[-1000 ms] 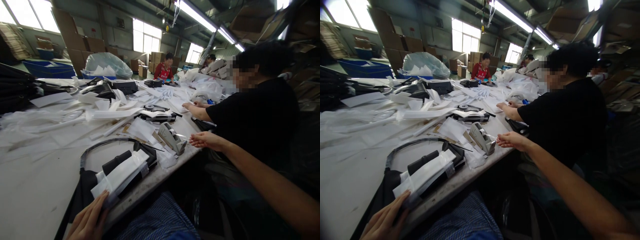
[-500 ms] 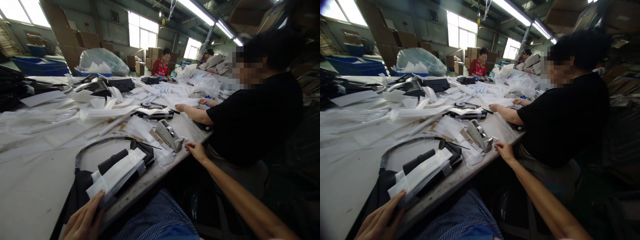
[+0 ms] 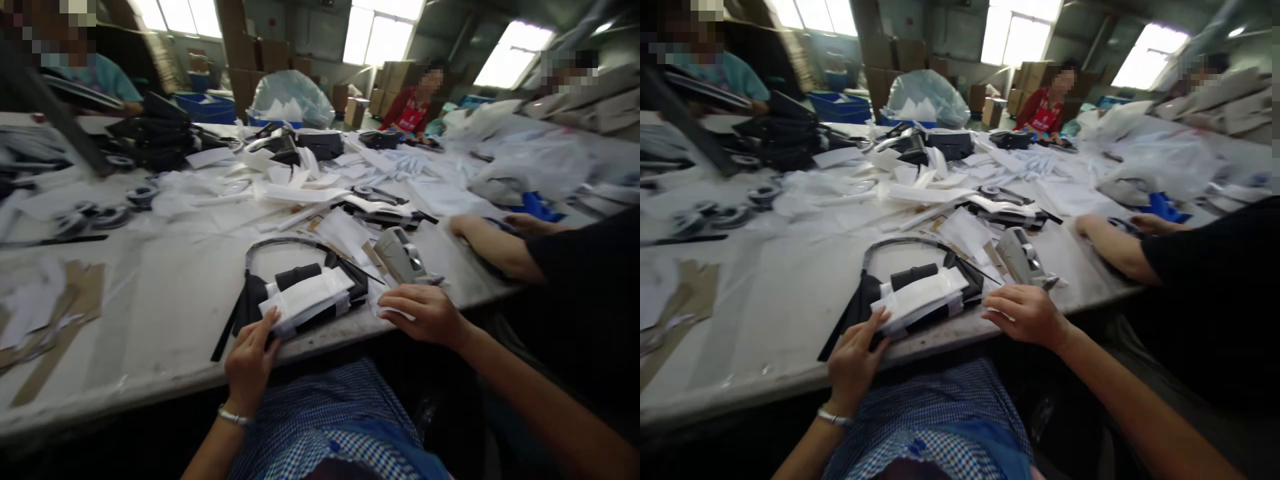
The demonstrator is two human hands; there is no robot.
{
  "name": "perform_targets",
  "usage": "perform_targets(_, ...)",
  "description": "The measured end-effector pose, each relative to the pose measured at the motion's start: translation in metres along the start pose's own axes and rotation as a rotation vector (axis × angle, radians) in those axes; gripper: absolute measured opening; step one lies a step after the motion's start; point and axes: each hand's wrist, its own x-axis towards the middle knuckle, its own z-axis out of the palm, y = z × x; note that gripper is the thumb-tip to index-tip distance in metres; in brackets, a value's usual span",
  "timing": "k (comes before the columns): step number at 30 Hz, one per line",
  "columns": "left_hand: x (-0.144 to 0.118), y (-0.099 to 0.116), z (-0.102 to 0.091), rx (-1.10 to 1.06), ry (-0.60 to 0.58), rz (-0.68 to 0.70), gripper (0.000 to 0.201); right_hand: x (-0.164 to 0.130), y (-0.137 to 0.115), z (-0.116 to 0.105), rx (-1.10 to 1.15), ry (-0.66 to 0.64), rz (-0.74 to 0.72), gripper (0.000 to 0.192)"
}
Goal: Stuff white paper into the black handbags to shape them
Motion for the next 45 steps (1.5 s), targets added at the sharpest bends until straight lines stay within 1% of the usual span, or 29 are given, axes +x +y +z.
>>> perform_targets(2,0.003,0.004,-0.001,-0.042,-0.059,-0.084,0.066,0.042,-0.028,0.013,0.031,-0.150,-0.200,0.025)
perform_targets(4,0.004,0.006,-0.002,-0.087,-0.089,-0.145,0.071,0.081,-0.051,0.028,0.041,-0.260,-0.403,0.028)
perform_targets(5,0.004,0.007,-0.002,-0.108,-0.092,-0.168,0.073,0.100,-0.060,0.036,0.039,-0.299,-0.483,0.029)
perform_targets(7,0.003,0.009,-0.002,-0.146,-0.088,-0.204,0.075,0.132,-0.073,0.051,0.020,-0.367,-0.589,0.028)
perform_targets(9,0.002,0.009,-0.002,-0.187,-0.077,-0.226,0.078,0.159,-0.080,0.064,-0.018,-0.444,-0.643,0.025)
perform_targets(11,0.001,0.010,0.000,-0.223,-0.067,-0.241,0.081,0.182,-0.086,0.074,-0.083,-0.532,-0.663,0.019)
perform_targets(13,0.000,0.009,0.002,-0.238,-0.064,-0.260,0.084,0.199,-0.093,0.082,-0.168,-0.626,-0.647,0.014)
perform_targets(15,-0.001,0.008,0.004,-0.232,-0.066,-0.277,0.086,0.212,-0.103,0.089,-0.260,-0.722,-0.601,0.013)
perform_targets(18,-0.004,0.007,0.006,-0.198,-0.057,-0.281,0.083,0.226,-0.118,0.099,-0.392,-0.861,-0.527,0.014)
perform_targets(20,-0.006,0.007,0.007,-0.176,-0.035,-0.267,0.077,0.232,-0.125,0.106,-0.463,-0.925,-0.517,0.015)
perform_targets(23,-0.008,0.008,0.008,-0.158,0.012,-0.206,0.063,0.239,-0.127,0.114,-0.508,-0.953,-0.551,0.013)
perform_targets(27,-0.009,0.008,0.010,-0.083,0.121,-0.036,0.038,0.248,-0.123,0.121,-0.518,-0.972,-0.629,0.013)
perform_targets(29,-0.009,0.009,0.011,-0.038,0.160,0.010,0.031,0.252,-0.123,0.122,-0.521,-0.989,-0.665,0.015)
perform_targets(31,-0.009,0.009,0.012,-0.005,0.160,0.024,0.030,0.256,-0.124,0.122,-0.513,-1.008,-0.685,0.016)
perform_targets(33,-0.010,0.010,0.012,0.017,0.148,0.017,0.034,0.258,-0.125,0.121,-0.497,-1.022,-0.685,0.015)
perform_targets(36,-0.011,0.012,0.014,0.034,0.136,-0.011,0.039,0.260,-0.126,0.121,-0.478,-1.013,-0.676,0.017)
perform_targets(39,-0.011,0.016,0.014,0.038,0.123,-0.035,0.040,0.261,-0.124,0.121,-0.469,-1.006,-0.708,0.020)
perform_targets(42,-0.011,0.019,0.013,0.036,0.105,-0.052,0.040,0.262,-0.122,0.121,-0.465,-0.980,-0.745,0.023)
perform_targets(45,-0.010,0.020,0.013,0.054,0.099,-0.071,0.042,0.263,-0.121,0.123,-0.471,-0.922,-0.753,0.027)
